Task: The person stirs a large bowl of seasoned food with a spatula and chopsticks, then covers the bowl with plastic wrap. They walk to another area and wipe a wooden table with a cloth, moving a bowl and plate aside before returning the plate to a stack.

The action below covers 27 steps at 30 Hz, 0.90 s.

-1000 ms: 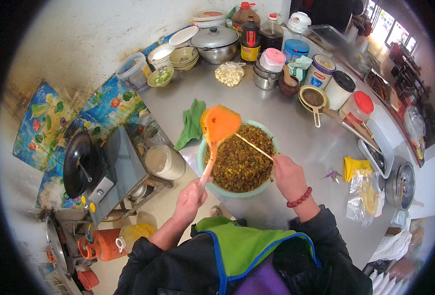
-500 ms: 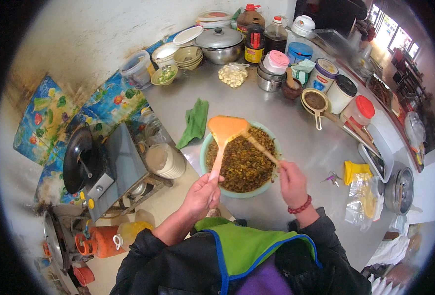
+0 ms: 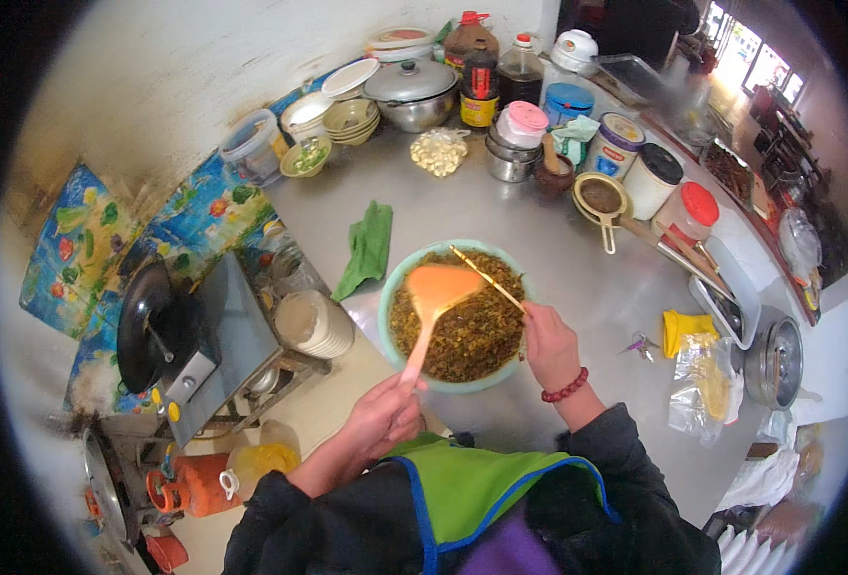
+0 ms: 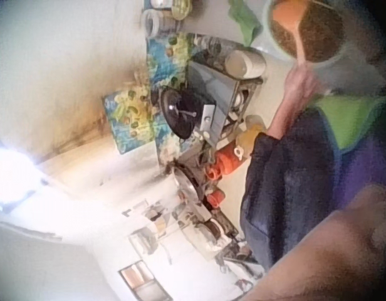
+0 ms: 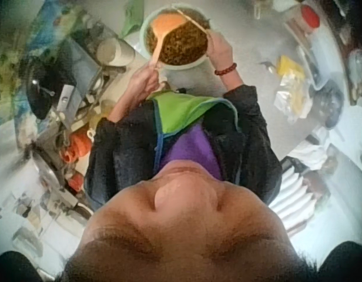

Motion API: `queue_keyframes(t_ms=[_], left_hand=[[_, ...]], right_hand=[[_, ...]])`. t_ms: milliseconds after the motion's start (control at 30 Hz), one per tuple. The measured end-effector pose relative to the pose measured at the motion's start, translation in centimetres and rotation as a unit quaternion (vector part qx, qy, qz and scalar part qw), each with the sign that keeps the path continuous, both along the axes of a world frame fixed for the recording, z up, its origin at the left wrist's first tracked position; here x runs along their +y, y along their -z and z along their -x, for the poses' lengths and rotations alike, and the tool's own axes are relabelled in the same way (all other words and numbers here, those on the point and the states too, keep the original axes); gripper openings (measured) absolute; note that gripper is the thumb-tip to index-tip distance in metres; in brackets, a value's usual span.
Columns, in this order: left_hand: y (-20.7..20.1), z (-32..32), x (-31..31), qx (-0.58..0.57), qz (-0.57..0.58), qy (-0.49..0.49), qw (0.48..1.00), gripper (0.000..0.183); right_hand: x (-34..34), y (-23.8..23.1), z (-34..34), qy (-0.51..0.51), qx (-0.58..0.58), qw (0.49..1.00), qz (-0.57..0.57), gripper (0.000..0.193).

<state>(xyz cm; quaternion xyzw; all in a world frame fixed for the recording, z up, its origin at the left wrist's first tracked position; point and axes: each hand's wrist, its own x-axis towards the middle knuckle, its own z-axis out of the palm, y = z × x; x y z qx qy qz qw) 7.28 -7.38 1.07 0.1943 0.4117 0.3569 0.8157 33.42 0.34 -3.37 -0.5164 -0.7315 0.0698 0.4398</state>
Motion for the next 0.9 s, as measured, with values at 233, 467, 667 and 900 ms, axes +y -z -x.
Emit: queue_keyframes(t_ms=[233, 467, 667, 900], left_hand=[[0.6, 0.8, -0.3, 0.11, 0.006, -0.083, 0.99, 0.025], [0.0, 0.7, -0.5, 0.085, -0.061, -0.049, 0.993, 0.028], [-1.9, 1.0, -2.1, 0.076, -0.011, 0.002, 0.997, 0.027], [-2.0, 0.2, -2.5, 0.002, -0.002, 0.07, 0.998, 0.026]], right_hand=[[0.0, 0.8, -0.7, 0.019, -0.006, 1.0, 0.002, 0.02], [-0.4, -0.2, -0.9, 0.022, 0.032, 0.998, 0.052, 0.024], [-0.4, 0.2, 0.0, 0.034, 0.06, 0.994, 0.083, 0.021], [-0.3, 0.8, 2.3, -0.033, 0.187, 0.972, 0.138, 0.022]])
